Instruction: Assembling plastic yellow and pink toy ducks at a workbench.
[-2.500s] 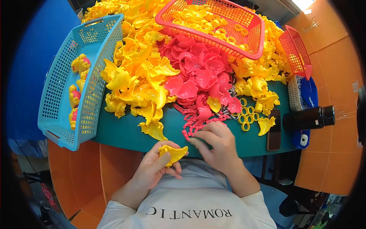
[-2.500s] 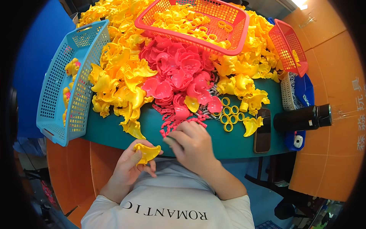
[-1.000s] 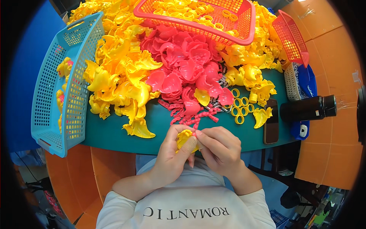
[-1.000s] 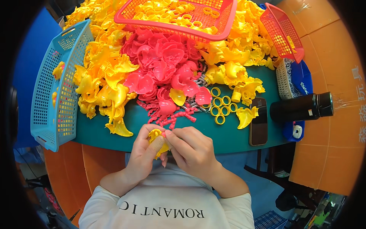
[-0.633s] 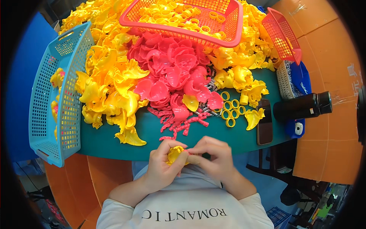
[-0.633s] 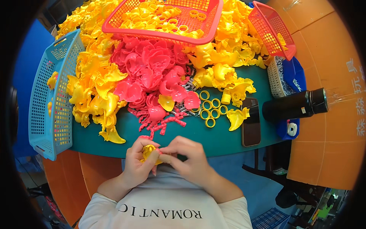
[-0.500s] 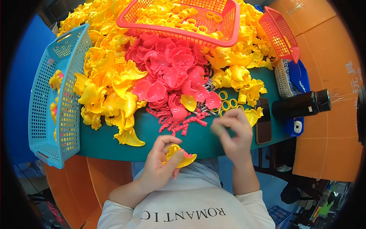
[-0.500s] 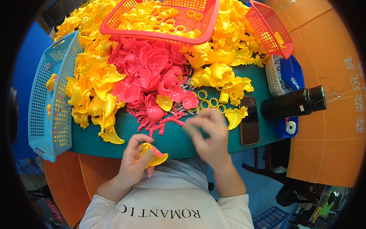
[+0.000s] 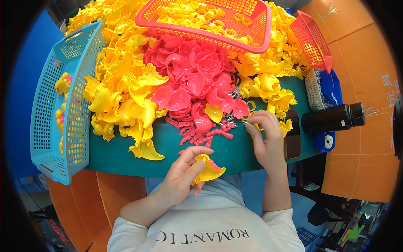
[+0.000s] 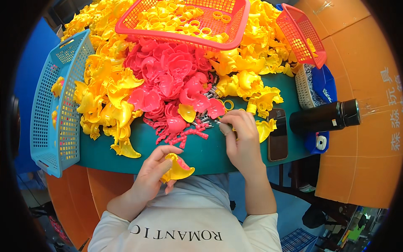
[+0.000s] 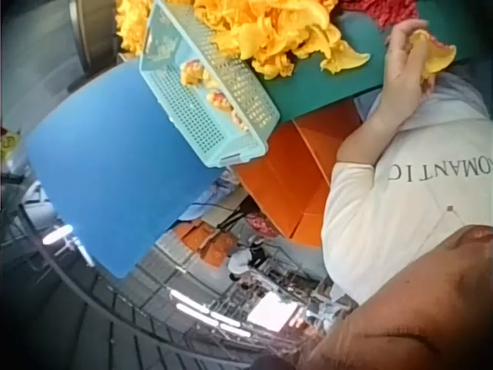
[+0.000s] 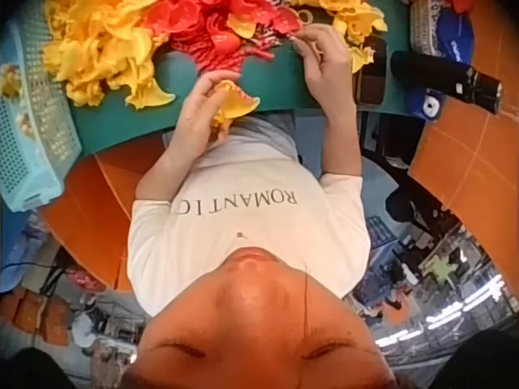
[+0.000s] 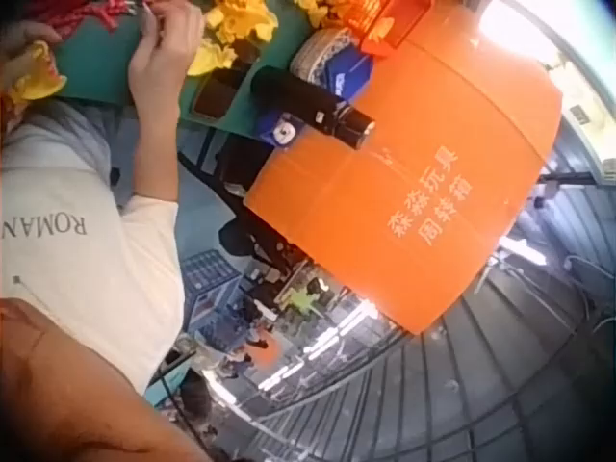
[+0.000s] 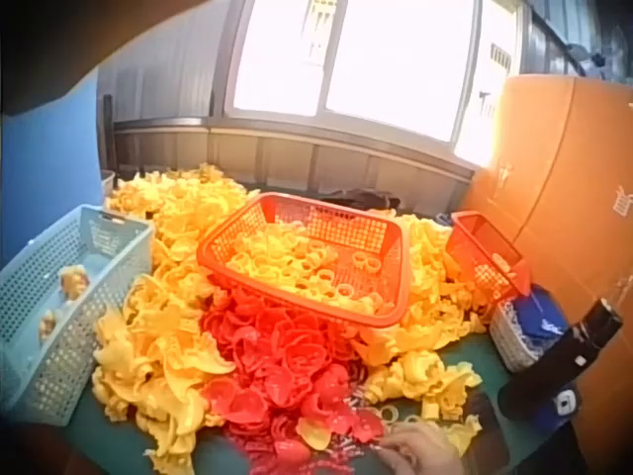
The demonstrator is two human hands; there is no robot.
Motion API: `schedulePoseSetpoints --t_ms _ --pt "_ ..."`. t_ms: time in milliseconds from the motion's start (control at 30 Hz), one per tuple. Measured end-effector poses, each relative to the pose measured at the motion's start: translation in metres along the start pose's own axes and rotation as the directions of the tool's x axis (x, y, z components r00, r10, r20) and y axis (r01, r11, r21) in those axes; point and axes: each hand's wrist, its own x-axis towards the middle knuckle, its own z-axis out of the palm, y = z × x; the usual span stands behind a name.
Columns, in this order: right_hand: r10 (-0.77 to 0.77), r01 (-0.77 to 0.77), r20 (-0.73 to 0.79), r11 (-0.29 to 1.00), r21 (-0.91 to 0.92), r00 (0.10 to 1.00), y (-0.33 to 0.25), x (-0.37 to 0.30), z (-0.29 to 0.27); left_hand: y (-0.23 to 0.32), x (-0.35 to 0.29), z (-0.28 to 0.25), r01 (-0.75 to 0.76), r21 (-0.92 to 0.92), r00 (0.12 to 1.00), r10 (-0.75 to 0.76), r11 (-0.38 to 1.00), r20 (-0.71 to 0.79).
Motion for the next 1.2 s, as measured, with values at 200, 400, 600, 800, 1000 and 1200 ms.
schedulePoseSetpoints --t_ms 200,400,600,800,1000,1200 --pt "0.126 -0.417 0.452 0.651 0.634 0.883 -0.037 -0.003 -0.010 0.001 0.006 0.002 0.025 0.144 0.999 -0.029 0.989 0.026" --pt "0.055 -0.566 0.616 0.467 0.679 0.786 -0.040 0.001 0.000 0.004 0.004 0.004 0.048 0.141 0.999 -0.050 0.989 0.007" --pt "0.013 -0.572 0.670 0.534 0.623 0.742 -0.039 0.002 0.002 0.003 0.001 0.000 0.035 0.222 0.999 -0.040 0.974 0.017" --pt "-0.061 -0.453 0.629 0.640 0.620 0.775 -0.042 0.002 0.005 0.008 -0.001 0.000 0.000 0.253 1.000 -0.006 0.968 0.022" --pt "-0.057 -0.491 0.600 0.518 0.701 0.798 -0.041 0.000 0.007 0.011 -0.002 0.002 0.017 0.233 0.999 -0.025 0.972 0.031" --pt "-0.126 -0.259 0.526 0.761 0.596 0.841 -0.043 0.007 0.005 0.010 0.000 0.001 0.025 0.261 0.999 -0.032 0.965 0.023"
